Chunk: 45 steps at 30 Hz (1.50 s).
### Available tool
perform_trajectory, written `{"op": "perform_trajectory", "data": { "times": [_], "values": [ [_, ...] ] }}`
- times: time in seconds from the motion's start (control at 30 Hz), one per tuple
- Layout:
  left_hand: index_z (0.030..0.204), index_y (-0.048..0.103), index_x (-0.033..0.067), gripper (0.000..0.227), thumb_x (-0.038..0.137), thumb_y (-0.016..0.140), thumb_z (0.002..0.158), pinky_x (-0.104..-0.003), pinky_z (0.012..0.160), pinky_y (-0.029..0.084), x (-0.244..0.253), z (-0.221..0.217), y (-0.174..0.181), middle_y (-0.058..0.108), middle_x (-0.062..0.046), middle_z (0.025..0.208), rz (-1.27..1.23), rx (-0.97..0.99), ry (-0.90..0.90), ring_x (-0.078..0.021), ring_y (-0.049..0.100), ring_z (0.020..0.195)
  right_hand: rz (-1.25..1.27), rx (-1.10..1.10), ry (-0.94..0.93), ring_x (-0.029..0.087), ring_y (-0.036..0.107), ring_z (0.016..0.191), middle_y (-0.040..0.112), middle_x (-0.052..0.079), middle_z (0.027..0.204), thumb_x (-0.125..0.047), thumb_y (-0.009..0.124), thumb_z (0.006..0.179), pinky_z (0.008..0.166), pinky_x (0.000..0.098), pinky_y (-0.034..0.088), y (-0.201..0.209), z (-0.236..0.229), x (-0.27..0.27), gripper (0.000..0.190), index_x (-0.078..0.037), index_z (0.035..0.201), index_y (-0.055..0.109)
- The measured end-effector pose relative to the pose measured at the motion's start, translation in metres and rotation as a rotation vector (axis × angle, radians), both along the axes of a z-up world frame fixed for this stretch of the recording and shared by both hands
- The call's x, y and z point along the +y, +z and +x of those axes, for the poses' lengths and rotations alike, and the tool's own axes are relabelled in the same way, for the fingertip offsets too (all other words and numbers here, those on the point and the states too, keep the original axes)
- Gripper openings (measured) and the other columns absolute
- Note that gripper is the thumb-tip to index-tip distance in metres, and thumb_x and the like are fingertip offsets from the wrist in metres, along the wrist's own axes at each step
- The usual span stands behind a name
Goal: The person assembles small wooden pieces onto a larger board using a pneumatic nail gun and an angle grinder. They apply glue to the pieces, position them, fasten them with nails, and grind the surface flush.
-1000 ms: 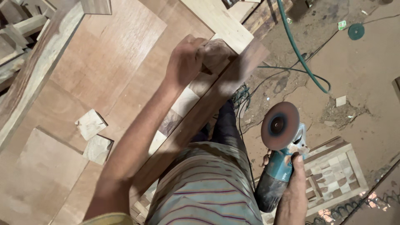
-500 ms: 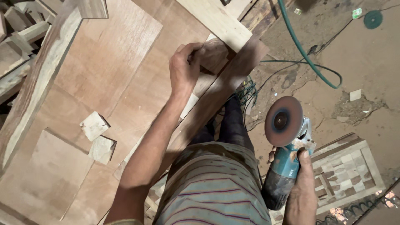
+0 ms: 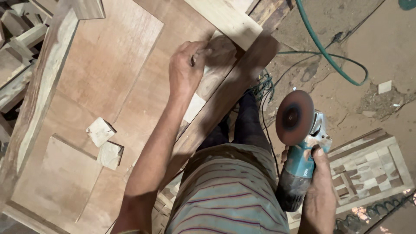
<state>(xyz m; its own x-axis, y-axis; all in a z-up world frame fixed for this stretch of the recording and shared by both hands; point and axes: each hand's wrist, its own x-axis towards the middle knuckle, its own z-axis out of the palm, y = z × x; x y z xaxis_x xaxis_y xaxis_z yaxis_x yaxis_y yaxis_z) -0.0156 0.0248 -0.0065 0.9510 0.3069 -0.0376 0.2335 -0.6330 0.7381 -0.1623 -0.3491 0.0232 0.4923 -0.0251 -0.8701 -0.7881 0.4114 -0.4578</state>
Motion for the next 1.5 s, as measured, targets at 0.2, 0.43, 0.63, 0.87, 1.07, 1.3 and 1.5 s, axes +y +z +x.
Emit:
{"op": "perform_trajectory", "data": {
  "times": [0.2, 0.43, 0.63, 0.87, 1.07, 1.3, 1.5],
  "values": [
    [0.129, 0.066, 0.0042, 0.063, 0.030, 0.088, 0.077, -0.046, 0.087, 0.051, -0.023, -0.004, 0.022, 0.060, -0.015, 0.117, 0.359, 0.014, -0.131, -0.0344, 0.053, 0.107, 0.102, -0.069, -0.011, 0.026, 0.069, 0.078, 0.070, 0.016, 0.099, -0.062, 0.068, 0.088, 0.063, 0.0367, 0.057, -0.010, 0.003, -0.011, 0.074, -0.001, 0.131, 0.060],
    [0.132, 0.060, -0.0060, 0.074, 0.030, 0.090, 0.074, -0.048, 0.095, 0.050, -0.035, 0.002, 0.029, 0.057, -0.021, 0.118, 0.353, 0.092, -0.180, -0.0389, 0.054, 0.112, 0.091, -0.125, -0.037, 0.027, 0.069, 0.082, 0.070, 0.017, 0.102, -0.061, 0.071, 0.089, 0.067, 0.0371, 0.057, -0.009, 0.005, -0.017, 0.076, -0.001, 0.134, 0.059],
    [0.131, 0.061, -0.0049, 0.074, 0.027, 0.093, 0.072, -0.047, 0.094, 0.050, -0.037, 0.002, 0.029, 0.060, -0.020, 0.117, 0.296, 0.095, -0.135, -0.0385, 0.055, 0.110, 0.059, -0.081, -0.067, 0.027, 0.069, 0.082, 0.070, 0.016, 0.103, -0.059, 0.068, 0.090, 0.068, 0.0374, 0.058, 0.003, 0.018, -0.012, 0.072, -0.002, 0.135, 0.058],
    [0.132, 0.061, -0.0048, 0.076, 0.028, 0.093, 0.072, -0.048, 0.093, 0.049, -0.039, 0.003, 0.031, 0.059, -0.020, 0.116, 0.318, 0.104, -0.117, -0.0387, 0.055, 0.107, 0.067, -0.092, -0.069, 0.027, 0.069, 0.084, 0.069, 0.017, 0.106, -0.057, 0.066, 0.095, 0.069, 0.0375, 0.058, 0.001, 0.018, -0.013, 0.070, -0.001, 0.135, 0.058],
    [0.130, 0.061, -0.0048, 0.076, 0.025, 0.093, 0.068, -0.048, 0.089, 0.049, -0.038, 0.005, 0.035, 0.060, -0.019, 0.112, 0.310, 0.109, -0.133, -0.0393, 0.056, 0.105, 0.140, -0.139, -0.069, 0.031, 0.069, 0.088, 0.069, 0.019, 0.109, -0.059, 0.066, 0.093, 0.073, 0.0409, 0.059, -0.017, 0.011, -0.025, 0.074, 0.001, 0.135, 0.057],
    [0.126, 0.066, 0.0041, 0.067, 0.028, 0.095, 0.071, -0.048, 0.086, 0.050, -0.027, 0.004, 0.015, 0.061, -0.016, 0.106, 0.208, 0.104, -0.124, -0.0355, 0.059, 0.100, 0.123, -0.063, -0.146, 0.031, 0.067, 0.085, 0.067, 0.016, 0.107, -0.062, 0.063, 0.097, 0.070, 0.0416, 0.057, -0.021, -0.007, -0.027, 0.072, -0.002, 0.135, 0.057],
    [0.114, 0.066, 0.0036, 0.060, 0.026, 0.096, 0.067, -0.047, 0.085, 0.051, -0.021, 0.007, 0.002, 0.060, -0.016, 0.105, 0.208, 0.091, -0.156, -0.0355, 0.059, 0.099, 0.176, -0.195, -0.091, 0.031, 0.067, 0.087, 0.067, 0.017, 0.111, -0.062, 0.064, 0.097, 0.074, 0.0421, 0.057, -0.011, -0.008, -0.022, 0.074, 0.001, 0.137, 0.056]
  ]
}}
